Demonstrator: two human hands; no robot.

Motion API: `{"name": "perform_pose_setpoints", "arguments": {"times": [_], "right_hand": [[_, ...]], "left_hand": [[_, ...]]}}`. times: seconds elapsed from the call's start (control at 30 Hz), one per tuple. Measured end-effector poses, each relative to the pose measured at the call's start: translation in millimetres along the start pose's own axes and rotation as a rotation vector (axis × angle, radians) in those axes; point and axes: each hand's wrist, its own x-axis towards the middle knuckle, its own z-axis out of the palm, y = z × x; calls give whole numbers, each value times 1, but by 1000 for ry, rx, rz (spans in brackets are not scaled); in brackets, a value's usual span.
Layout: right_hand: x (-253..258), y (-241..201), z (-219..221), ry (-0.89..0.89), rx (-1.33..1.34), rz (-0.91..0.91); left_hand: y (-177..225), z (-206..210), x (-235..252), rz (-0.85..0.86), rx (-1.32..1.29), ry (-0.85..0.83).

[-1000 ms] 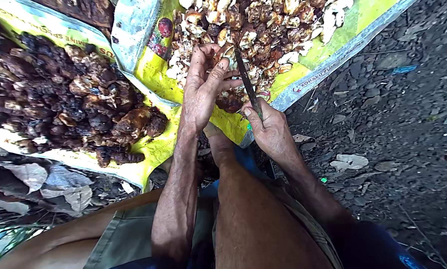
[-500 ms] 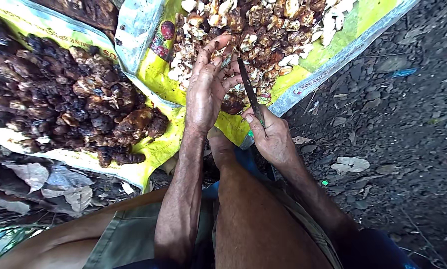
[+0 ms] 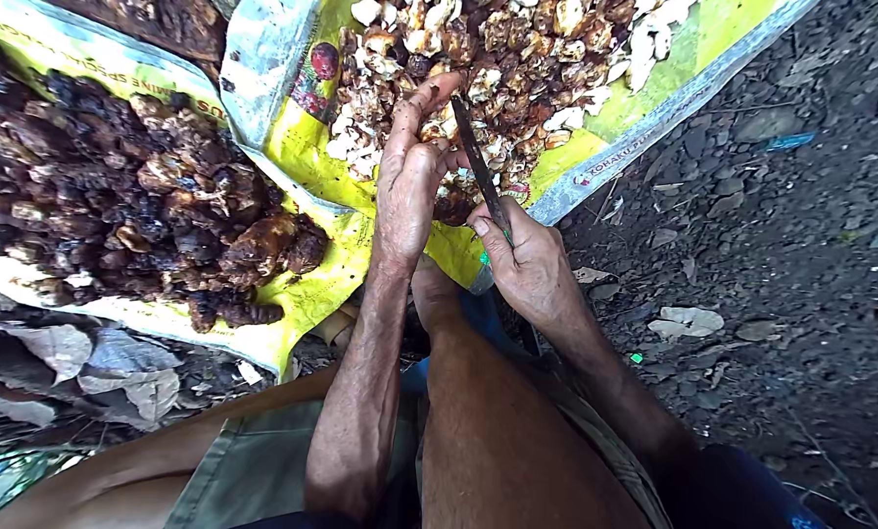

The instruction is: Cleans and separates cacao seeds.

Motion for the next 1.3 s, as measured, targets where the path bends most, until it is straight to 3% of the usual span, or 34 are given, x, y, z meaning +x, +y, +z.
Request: {"name": "perform_pose_setpoints", "arguments": {"times": [0.4, 0.57, 0.7, 1.3], "right_hand": [[-3, -3, 4, -3, -73, 23], [-5, -2, 10, 30, -86, 25], [-5, 0, 14, 41, -105, -2], [-5, 1, 25, 45, -55, 31]], "left_hand": [[2, 5, -8, -35, 81, 43], [-1, 2, -8, 7, 11, -16], [32, 13, -38, -119, 128, -25], [39, 12, -41, -217, 54, -67]]}}
